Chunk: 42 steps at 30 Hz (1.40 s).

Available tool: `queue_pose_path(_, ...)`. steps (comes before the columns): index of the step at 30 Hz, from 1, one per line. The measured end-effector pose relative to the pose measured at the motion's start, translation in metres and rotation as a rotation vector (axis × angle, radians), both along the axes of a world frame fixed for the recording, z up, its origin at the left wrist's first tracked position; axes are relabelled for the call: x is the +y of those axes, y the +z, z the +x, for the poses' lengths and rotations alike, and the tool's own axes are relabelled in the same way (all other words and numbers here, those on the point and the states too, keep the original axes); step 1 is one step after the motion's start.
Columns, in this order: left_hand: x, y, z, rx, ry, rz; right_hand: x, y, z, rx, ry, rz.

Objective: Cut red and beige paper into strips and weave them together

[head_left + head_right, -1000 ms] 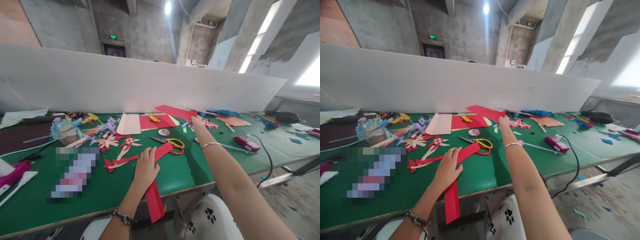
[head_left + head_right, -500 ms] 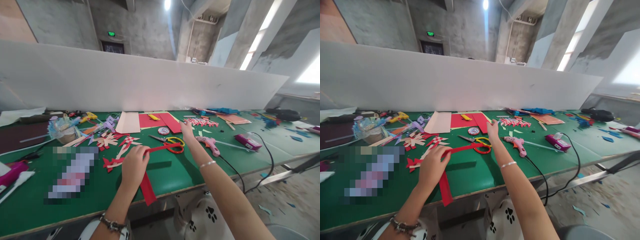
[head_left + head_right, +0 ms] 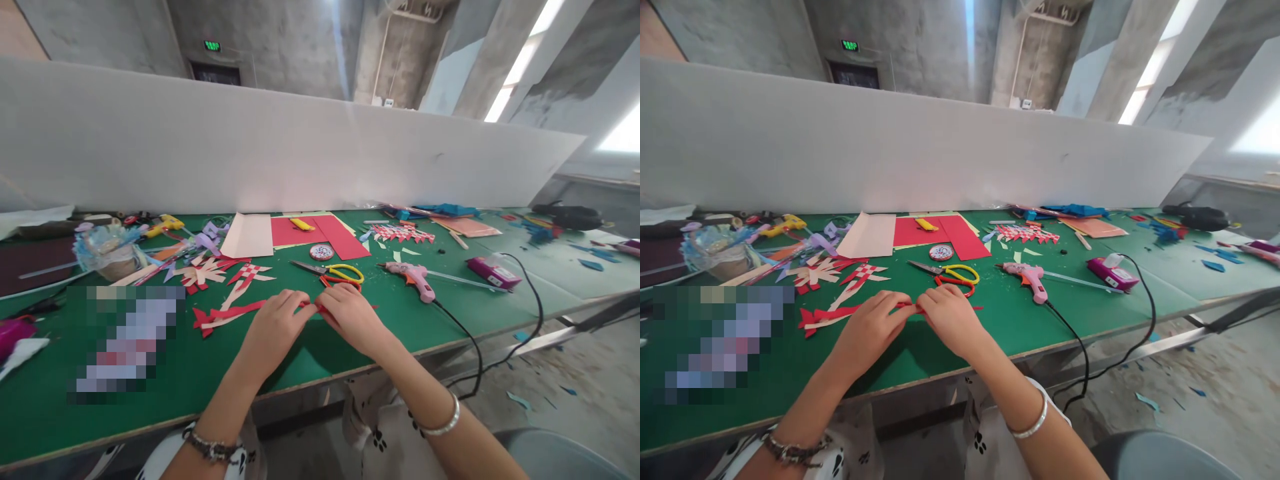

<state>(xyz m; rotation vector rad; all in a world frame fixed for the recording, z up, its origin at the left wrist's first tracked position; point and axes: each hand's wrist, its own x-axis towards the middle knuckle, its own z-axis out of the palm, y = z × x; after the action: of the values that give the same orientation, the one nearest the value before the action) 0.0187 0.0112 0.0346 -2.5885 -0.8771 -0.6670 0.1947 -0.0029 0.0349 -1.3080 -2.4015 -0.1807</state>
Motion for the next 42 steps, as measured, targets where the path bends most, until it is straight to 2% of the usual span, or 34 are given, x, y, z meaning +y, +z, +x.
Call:
queue_pose_path(3,0.001,0.001,-0.004,0.000,0.043,-0.165,0.002,-0.004,0.010,-0.097,-0.037,0.011)
queue_pose_path(6,0.001,0.001,-0.010,0.081,0.077,-0.321,0.000,-0.010,0.019,-0.174,0.005,-0.048)
queue_pose_path(11,-0.003,-0.006,-0.022,0.204,0.079,-0.483,-0.008,-0.023,0.025,-0.095,0.092,-0.164)
queue_pose_path(17,-0.007,-0.013,-0.034,0.100,0.118,-0.449,-0.006,-0.028,0.019,-0.049,0.075,-0.167)
queue_pose_path(21,-0.006,-0.022,-0.035,0.059,0.179,-0.327,0.000,-0.031,0.012,-0.049,0.016,-0.136)
queue_pose_path(25,-0.003,-0.028,-0.035,0.051,0.160,-0.258,0.000,-0.034,0.006,-0.098,-0.012,-0.059)
queue_pose_path(29,-0.003,-0.026,-0.038,0.030,0.124,-0.332,-0.002,-0.034,0.004,-0.116,0.033,-0.018)
queue_pose_path(33,-0.004,-0.025,-0.040,-0.052,0.194,-0.453,-0.001,-0.033,0.002,-0.040,0.096,-0.096)
queue_pose_path(36,-0.005,-0.022,-0.036,-0.075,0.229,-0.520,0.002,-0.031,-0.002,-0.007,0.091,-0.129)
queue_pose_path(42,-0.006,-0.012,-0.032,-0.028,0.258,-0.560,0.003,-0.029,-0.010,-0.069,0.076,-0.164)
